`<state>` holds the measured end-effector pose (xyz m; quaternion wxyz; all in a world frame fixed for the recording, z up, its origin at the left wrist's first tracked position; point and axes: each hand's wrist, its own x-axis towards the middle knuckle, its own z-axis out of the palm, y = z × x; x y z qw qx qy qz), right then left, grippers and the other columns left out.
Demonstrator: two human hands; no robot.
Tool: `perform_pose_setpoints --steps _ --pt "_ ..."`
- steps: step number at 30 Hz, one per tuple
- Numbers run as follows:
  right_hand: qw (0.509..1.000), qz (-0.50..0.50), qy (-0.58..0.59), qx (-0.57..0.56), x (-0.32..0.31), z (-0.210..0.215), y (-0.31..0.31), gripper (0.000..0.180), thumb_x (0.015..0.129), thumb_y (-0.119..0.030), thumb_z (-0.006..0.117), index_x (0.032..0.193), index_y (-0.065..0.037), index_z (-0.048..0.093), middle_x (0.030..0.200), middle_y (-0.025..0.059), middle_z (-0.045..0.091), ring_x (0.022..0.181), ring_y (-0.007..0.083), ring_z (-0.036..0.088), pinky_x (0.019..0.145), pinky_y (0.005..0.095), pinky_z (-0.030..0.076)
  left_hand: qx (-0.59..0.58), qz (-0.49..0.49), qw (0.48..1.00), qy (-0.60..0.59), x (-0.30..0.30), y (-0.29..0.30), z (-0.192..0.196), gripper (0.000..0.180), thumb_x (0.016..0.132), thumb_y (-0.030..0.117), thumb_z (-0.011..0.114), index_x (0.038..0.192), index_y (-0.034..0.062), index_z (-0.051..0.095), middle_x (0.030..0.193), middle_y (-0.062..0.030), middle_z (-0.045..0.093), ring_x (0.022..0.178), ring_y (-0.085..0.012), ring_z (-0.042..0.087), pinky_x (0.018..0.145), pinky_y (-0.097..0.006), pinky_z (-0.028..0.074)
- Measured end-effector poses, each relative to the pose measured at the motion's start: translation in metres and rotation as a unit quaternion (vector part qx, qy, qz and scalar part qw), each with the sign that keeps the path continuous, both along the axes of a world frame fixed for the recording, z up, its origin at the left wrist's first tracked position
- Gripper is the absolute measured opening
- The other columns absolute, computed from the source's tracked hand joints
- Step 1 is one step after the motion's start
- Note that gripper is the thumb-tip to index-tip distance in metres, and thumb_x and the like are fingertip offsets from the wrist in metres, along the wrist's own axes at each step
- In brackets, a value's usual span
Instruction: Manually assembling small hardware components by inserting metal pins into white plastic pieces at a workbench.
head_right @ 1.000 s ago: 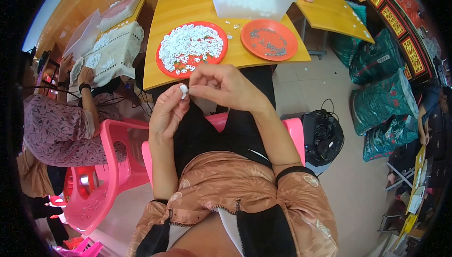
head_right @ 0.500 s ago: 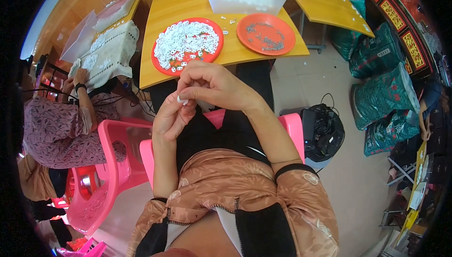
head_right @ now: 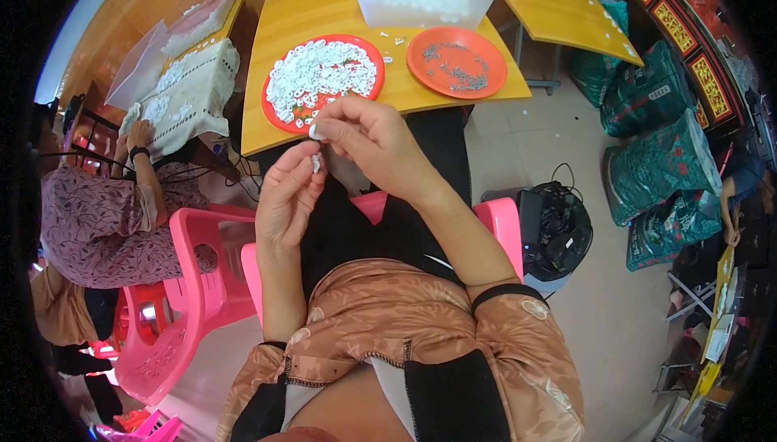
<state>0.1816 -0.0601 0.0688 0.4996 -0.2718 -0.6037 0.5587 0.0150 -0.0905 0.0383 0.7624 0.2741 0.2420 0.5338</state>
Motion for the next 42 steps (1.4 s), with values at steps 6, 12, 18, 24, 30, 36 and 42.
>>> perform_pose_setpoints --steps 6,12,18,24,30,36,42 --pt "0.992 -0.031 0.071 -0.104 -0.011 -0.005 -0.003 0.019 0.087 -0.010 0.059 0.102 0.001 0.063 0.077 -0.0002 0.060 0.065 0.0039 0.052 0.059 0.0168 0.043 0.104 0.195 0.963 0.154 0.007 -0.007 0.015 0.034 0.080 -0.005 0.062 0.113 -0.0032 0.054 0.088 -0.0059 0.061 0.075 -0.0105 0.061 0.068 -0.020 0.050" --pt "0.988 -0.014 0.092 -0.121 -0.016 -0.006 -0.007 0.021 0.087 -0.009 0.060 0.104 0.002 0.063 0.081 0.0014 0.062 0.067 0.0041 0.055 0.060 0.0170 0.045 0.134 0.223 0.948 0.185 0.008 -0.009 0.017 0.035 0.079 -0.006 0.062 0.113 -0.0035 0.053 0.087 -0.0050 0.060 0.073 -0.0084 0.058 0.067 -0.019 0.048" --pt "0.982 0.002 0.114 -0.148 -0.015 -0.006 -0.005 0.021 0.086 -0.009 0.061 0.104 0.001 0.063 0.081 0.0018 0.063 0.067 0.0046 0.056 0.059 0.0175 0.046 0.131 0.223 0.947 0.192 0.006 -0.009 0.019 0.034 0.079 -0.006 0.061 0.112 -0.0036 0.054 0.085 -0.0048 0.060 0.072 -0.0082 0.058 0.067 -0.019 0.048" --pt "0.981 0.006 0.113 -0.156 -0.015 -0.006 -0.005 0.021 0.085 -0.008 0.061 0.104 0.002 0.063 0.081 0.0024 0.063 0.067 0.0051 0.056 0.059 0.0176 0.046 0.134 0.233 0.943 0.194 0.007 -0.008 0.019 0.033 0.079 -0.006 0.061 0.111 -0.0036 0.054 0.084 -0.0046 0.060 0.071 -0.0080 0.058 0.066 -0.019 0.047" --pt "0.993 -0.035 0.078 -0.081 -0.021 -0.007 -0.007 0.019 0.085 -0.003 0.060 0.102 0.004 0.063 0.081 0.0038 0.064 0.071 0.0061 0.058 0.061 0.0194 0.048 0.155 0.251 0.925 0.239 0.007 -0.009 0.019 0.031 0.080 -0.006 0.060 0.110 -0.0038 0.054 0.083 -0.0049 0.061 0.071 -0.0083 0.059 0.065 -0.019 0.048" --pt "0.997 -0.073 0.003 0.039 -0.020 -0.001 -0.013 0.017 0.083 0.000 0.061 0.098 0.006 0.064 0.085 0.0054 0.065 0.072 0.0070 0.059 0.062 0.0199 0.049 0.176 0.264 0.923 0.217 0.008 -0.010 0.018 0.029 0.080 -0.007 0.060 0.108 -0.0040 0.053 0.084 -0.0062 0.062 0.073 -0.0105 0.061 0.066 -0.019 0.049" --pt "0.999 -0.030 0.022 -0.025 -0.011 0.009 -0.018 0.017 0.082 0.001 0.062 0.099 0.003 0.063 0.086 0.0045 0.065 0.073 0.0055 0.058 0.061 0.0176 0.046 0.256 0.237 0.908 0.231 0.001 -0.007 0.007 0.032 0.080 -0.004 0.062 0.111 -0.0044 0.055 0.086 -0.0062 0.060 0.080 -0.0103 0.059 0.071 -0.019 0.047"
